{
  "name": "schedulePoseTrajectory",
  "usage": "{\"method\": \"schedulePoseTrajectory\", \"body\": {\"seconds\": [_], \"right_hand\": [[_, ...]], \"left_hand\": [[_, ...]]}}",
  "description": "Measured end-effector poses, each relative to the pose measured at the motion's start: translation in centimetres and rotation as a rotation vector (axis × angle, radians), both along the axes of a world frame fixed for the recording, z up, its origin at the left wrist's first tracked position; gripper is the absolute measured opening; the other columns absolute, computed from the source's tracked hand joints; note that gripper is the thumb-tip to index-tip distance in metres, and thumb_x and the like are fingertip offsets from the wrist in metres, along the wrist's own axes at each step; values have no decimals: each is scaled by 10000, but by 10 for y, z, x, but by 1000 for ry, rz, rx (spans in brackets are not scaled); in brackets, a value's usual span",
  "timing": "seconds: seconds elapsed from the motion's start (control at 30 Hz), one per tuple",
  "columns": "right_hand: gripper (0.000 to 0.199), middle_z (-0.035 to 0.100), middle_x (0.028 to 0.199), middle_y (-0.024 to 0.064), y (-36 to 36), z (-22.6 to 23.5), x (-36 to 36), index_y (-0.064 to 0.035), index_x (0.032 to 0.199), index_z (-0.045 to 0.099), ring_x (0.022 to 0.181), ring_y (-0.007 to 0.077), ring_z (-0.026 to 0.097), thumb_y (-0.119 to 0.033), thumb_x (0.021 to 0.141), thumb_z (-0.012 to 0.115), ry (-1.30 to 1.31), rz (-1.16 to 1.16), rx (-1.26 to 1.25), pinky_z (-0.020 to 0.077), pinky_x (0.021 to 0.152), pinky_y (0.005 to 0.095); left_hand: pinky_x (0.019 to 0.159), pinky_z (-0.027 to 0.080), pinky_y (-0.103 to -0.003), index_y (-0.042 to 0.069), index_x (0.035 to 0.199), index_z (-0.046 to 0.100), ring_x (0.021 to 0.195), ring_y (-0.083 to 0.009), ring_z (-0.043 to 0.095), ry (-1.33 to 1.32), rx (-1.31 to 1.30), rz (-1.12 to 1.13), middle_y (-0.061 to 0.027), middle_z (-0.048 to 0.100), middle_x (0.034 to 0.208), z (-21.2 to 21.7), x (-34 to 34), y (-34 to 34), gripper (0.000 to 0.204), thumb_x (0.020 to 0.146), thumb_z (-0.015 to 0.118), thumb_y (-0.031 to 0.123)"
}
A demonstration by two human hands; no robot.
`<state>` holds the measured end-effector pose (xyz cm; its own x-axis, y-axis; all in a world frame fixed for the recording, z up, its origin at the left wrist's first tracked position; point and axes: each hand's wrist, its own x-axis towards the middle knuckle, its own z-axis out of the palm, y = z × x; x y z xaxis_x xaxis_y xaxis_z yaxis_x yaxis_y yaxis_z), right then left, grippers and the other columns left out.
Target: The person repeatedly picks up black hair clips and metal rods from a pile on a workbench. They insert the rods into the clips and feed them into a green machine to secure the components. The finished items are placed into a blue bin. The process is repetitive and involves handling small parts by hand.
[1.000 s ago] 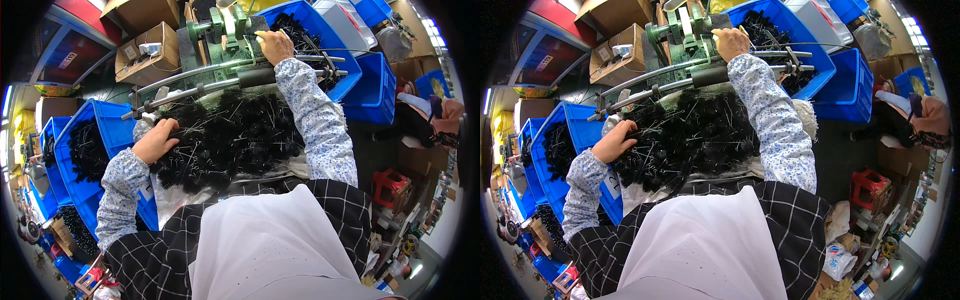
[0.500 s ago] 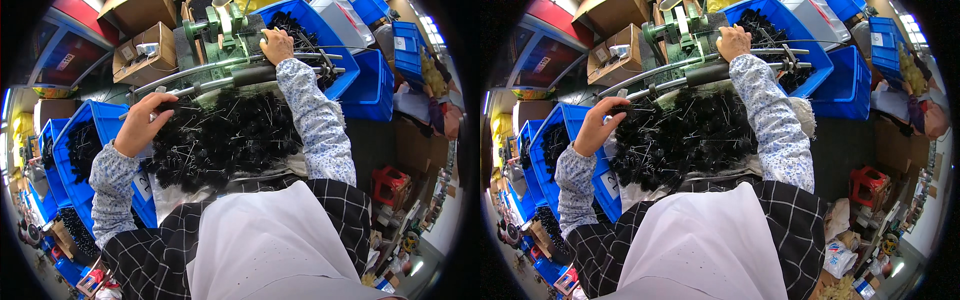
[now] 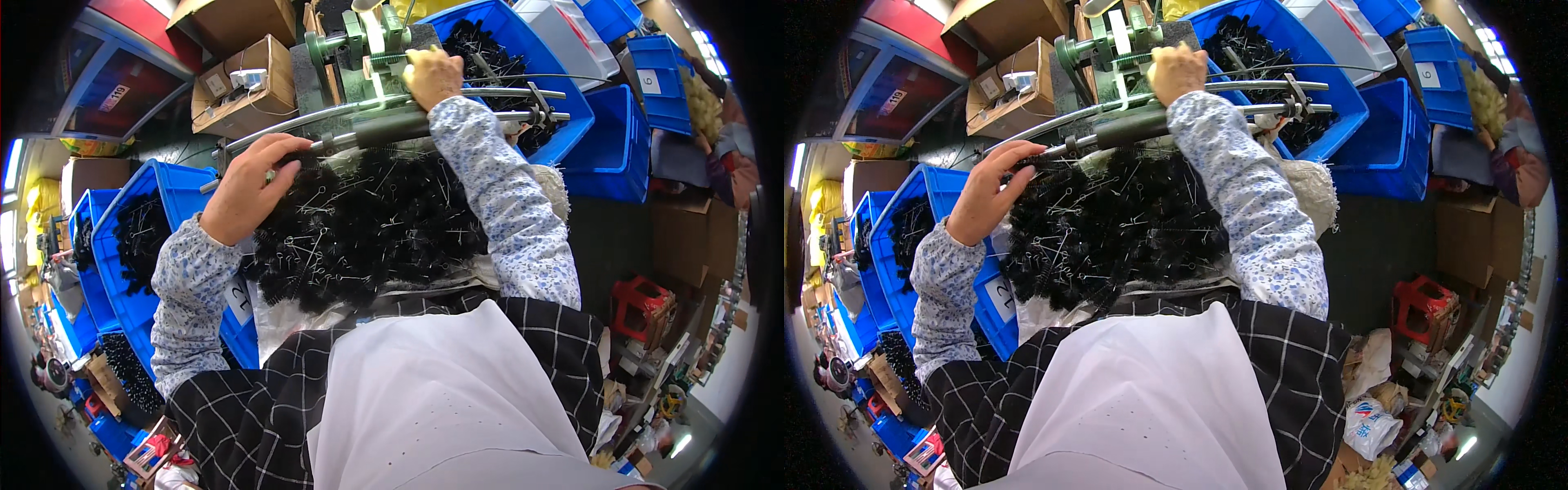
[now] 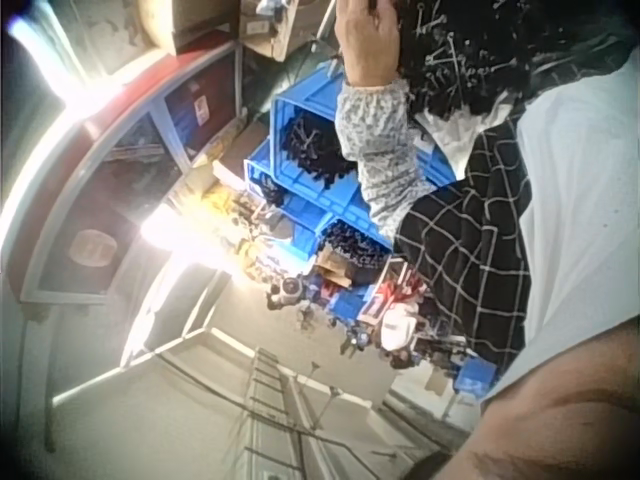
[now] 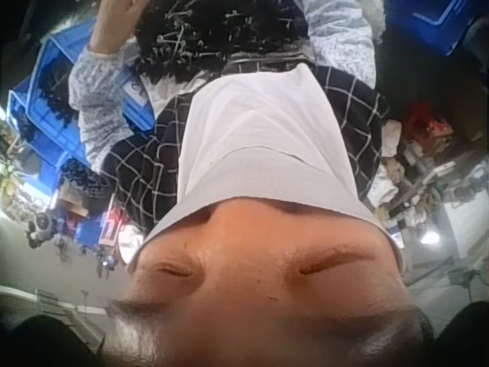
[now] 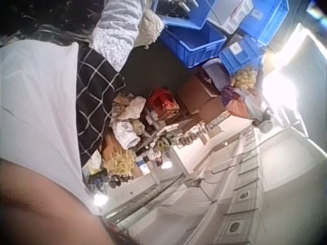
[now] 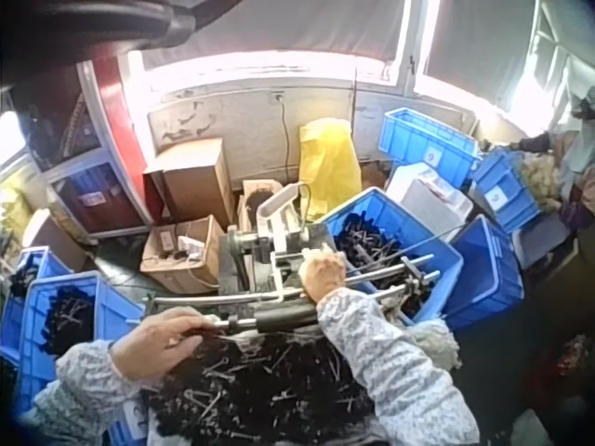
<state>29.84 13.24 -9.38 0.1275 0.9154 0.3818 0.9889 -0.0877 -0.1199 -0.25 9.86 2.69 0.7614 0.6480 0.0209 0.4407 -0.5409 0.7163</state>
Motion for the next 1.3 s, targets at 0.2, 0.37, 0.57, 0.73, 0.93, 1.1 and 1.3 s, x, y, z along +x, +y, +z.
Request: {"method": "schedulePoseTrajectory", "body": {"seconds": [0.2,0.37,0.57,0.73,0.93,1.1,1.3], "right_hand": [[202,657,886,70,4,4,59,-216,929,665,947,253,590,-317,807,540,-20,-122,-222,446,807,420],[220,655,897,25,14,-12,99,-251,951,664,877,239,617,-280,863,464,-181,-29,-190,475,732,435],[234,621,953,86,-24,57,106,-115,1047,596,812,263,620,-220,845,541,-224,-131,68,497,717,378],[299,594,910,77,-65,67,-38,2,1098,534,862,127,537,-222,905,492,824,653,-543,439,792,282],[217,636,777,95,-43,28,-8,-106,1012,619,649,152,599,-249,888,514,292,274,-101,505,604,318],[239,631,874,69,-8,8,30,-158,1036,624,819,253,617,-134,833,501,-10,2,-77,497,725,375],[237,641,913,60,3,-5,33,-178,1034,631,841,245,620,-148,816,542,8,33,-71,496,750,358]], "left_hand": [[791,438,-253,18,1062,549,853,-128,542,-37,-42,80,-61,542,976,1,-13,-1,236,828,526,10],[716,460,-276,7,985,537,766,-169,565,-110,-128,30,-89,555,898,-8,9,1,201,795,573,62],[783,462,-263,14,991,531,838,-108,553,-125,-134,11,-50,557,930,-19,18,5,201,801,596,25],[788,471,-278,9,1013,517,836,-140,578,-266,-61,45,-72,548,951,-30,50,-2,239,790,602,5],[733,485,-308,22,1070,479,822,-216,607,108,-50,125,-128,565,957,-34,-1,-5,310,792,607,68],[798,456,-378,11,1073,438,895,-345,565,543,-151,-181,-191,579,933,-74,-58,-20,352,796,609,145],[777,444,-383,21,1088,455,875,-317,556,545,-219,-197,-178,559,919,-75,-48,-19,358,789,621,125]]}}
